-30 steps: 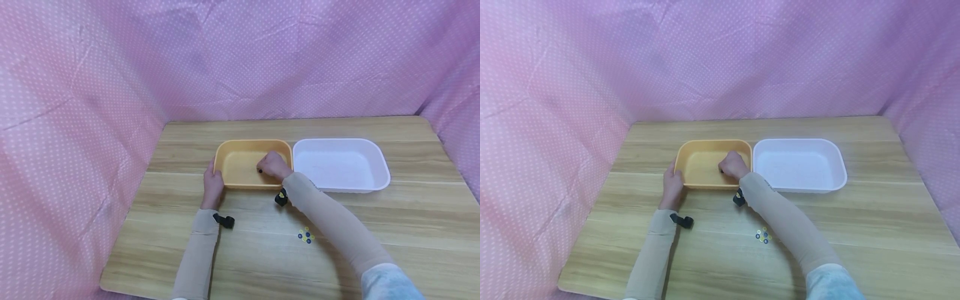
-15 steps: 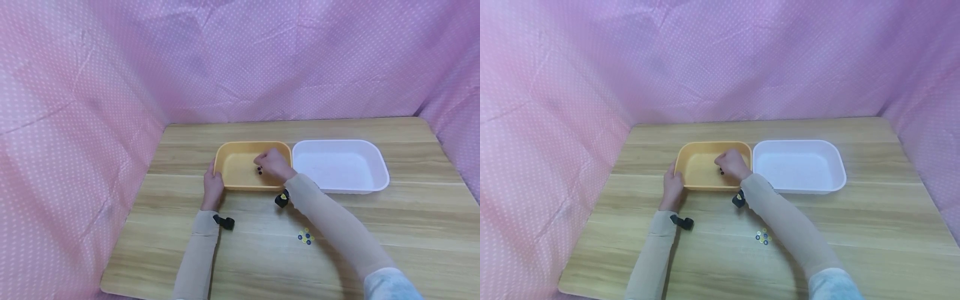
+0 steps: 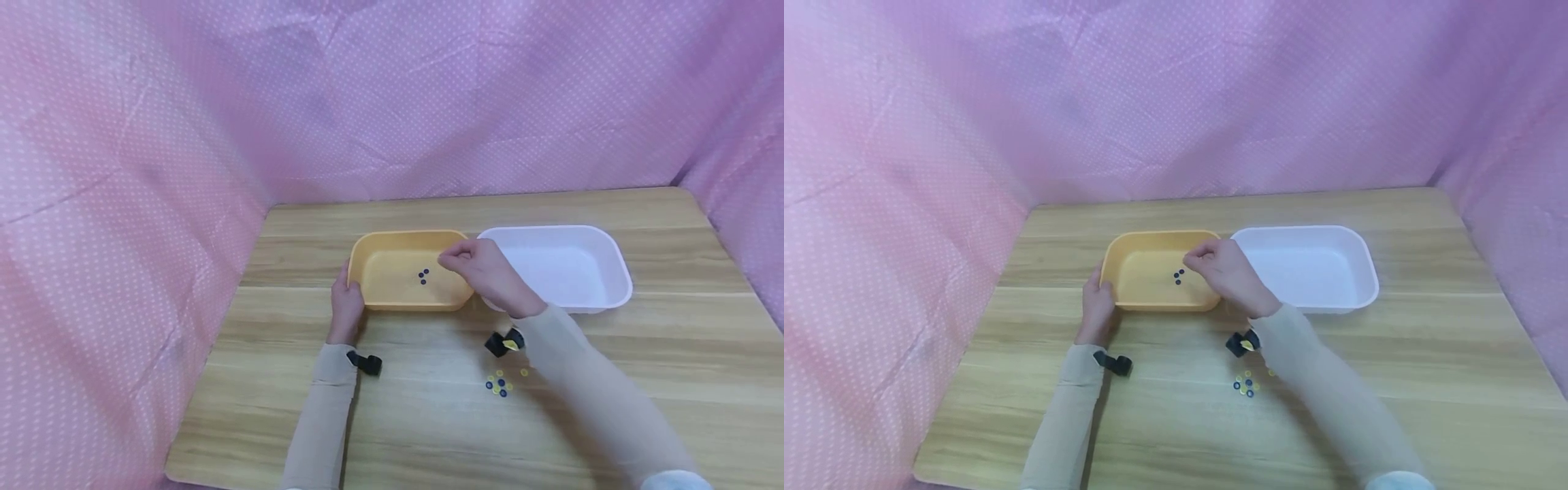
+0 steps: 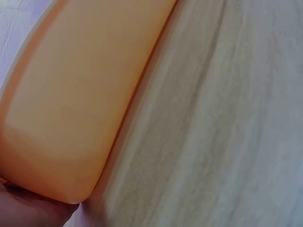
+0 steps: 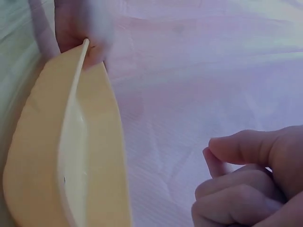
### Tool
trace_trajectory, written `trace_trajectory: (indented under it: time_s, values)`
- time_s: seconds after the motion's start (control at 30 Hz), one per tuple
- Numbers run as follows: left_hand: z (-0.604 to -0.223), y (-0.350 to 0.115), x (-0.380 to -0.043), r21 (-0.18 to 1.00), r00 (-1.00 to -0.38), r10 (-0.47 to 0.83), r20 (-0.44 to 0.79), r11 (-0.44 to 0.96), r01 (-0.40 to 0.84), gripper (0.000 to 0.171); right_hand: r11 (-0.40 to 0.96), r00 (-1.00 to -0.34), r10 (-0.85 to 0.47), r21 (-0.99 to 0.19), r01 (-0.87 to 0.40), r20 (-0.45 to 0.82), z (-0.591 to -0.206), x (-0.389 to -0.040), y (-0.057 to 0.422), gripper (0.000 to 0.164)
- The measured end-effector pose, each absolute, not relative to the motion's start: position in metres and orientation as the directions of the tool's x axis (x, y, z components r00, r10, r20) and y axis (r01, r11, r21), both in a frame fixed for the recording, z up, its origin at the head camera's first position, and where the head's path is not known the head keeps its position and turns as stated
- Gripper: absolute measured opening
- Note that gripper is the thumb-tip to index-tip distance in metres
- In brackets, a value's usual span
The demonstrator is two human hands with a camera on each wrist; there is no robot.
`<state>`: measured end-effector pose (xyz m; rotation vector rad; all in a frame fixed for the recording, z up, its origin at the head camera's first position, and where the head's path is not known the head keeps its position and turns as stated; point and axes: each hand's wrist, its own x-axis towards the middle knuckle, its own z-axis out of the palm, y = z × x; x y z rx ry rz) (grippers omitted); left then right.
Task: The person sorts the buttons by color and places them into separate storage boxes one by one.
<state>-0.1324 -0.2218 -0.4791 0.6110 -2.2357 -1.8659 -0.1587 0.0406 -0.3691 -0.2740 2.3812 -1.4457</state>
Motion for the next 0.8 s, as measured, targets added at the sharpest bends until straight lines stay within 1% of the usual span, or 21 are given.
trace_trajectory:
  time_s: [0.1,0.23,0.4,0.63,0.77,0.8]
  values:
    - [-0.48,-0.222,-0.133,0.971,-0.905,-0.406,-0.129,0.135,-0.199,0.058,0.517,-0.92,-0.319,-0.855,0.031,-0.226,-0.365,-0.147,0.056,0.031]
    - [-0.481,-0.223,-0.133,0.969,-0.903,-0.406,-0.139,0.13,-0.208,0.058,0.583,-0.91,-0.325,-0.812,0.022,-0.258,-0.368,-0.129,0.076,0.031]
    - [-0.482,-0.223,-0.134,0.972,-0.904,-0.4,-0.15,0.108,-0.21,0.059,0.62,-0.906,-0.352,-0.784,-0.036,-0.237,-0.376,-0.11,0.1,0.028]
    - [-0.482,-0.222,-0.134,0.973,-0.904,-0.406,-0.134,0.12,-0.198,0.057,0.673,-0.85,-0.441,-0.732,-0.101,-0.289,-0.392,-0.084,0.121,0.019]
    - [-0.481,-0.222,-0.133,0.973,-0.903,-0.411,-0.124,0.127,-0.192,0.057,0.729,-0.818,-0.478,-0.664,-0.167,-0.319,-0.416,-0.064,0.123,0.012]
    - [-0.48,-0.223,-0.132,0.972,-0.903,-0.411,-0.123,0.132,-0.192,0.056,0.743,-0.812,-0.487,-0.641,-0.192,-0.322,-0.421,-0.059,0.123,0.014]
